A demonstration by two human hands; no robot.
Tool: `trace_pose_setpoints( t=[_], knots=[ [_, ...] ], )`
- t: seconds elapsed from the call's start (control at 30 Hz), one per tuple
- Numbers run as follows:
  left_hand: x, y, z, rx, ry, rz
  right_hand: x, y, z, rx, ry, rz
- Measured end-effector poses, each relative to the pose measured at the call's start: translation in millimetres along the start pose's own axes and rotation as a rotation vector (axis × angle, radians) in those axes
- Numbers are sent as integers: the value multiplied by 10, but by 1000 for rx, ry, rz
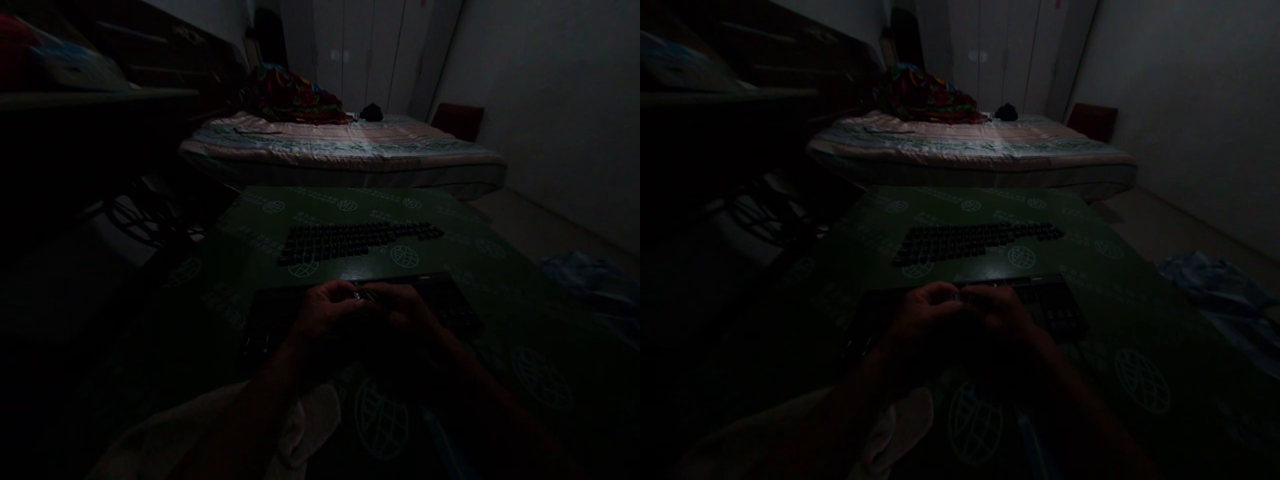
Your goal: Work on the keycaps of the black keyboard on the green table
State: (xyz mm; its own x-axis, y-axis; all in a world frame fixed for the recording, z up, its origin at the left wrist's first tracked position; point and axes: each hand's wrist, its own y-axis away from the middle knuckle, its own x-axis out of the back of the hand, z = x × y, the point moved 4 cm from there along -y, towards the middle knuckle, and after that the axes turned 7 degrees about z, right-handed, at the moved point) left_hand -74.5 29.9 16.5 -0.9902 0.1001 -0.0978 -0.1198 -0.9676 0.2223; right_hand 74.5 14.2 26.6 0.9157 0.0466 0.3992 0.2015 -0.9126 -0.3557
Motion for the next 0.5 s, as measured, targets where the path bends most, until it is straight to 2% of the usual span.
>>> trace_pose_setpoints(
  t=[0.27,0.5],
  knots=[
    [-9,36,35,-7,-14,-27,5,-16,55,-53,-15,-20],
    [25,-23,19,-28,12,-17,25,-124,-49,-45,84,-134]
  ],
)
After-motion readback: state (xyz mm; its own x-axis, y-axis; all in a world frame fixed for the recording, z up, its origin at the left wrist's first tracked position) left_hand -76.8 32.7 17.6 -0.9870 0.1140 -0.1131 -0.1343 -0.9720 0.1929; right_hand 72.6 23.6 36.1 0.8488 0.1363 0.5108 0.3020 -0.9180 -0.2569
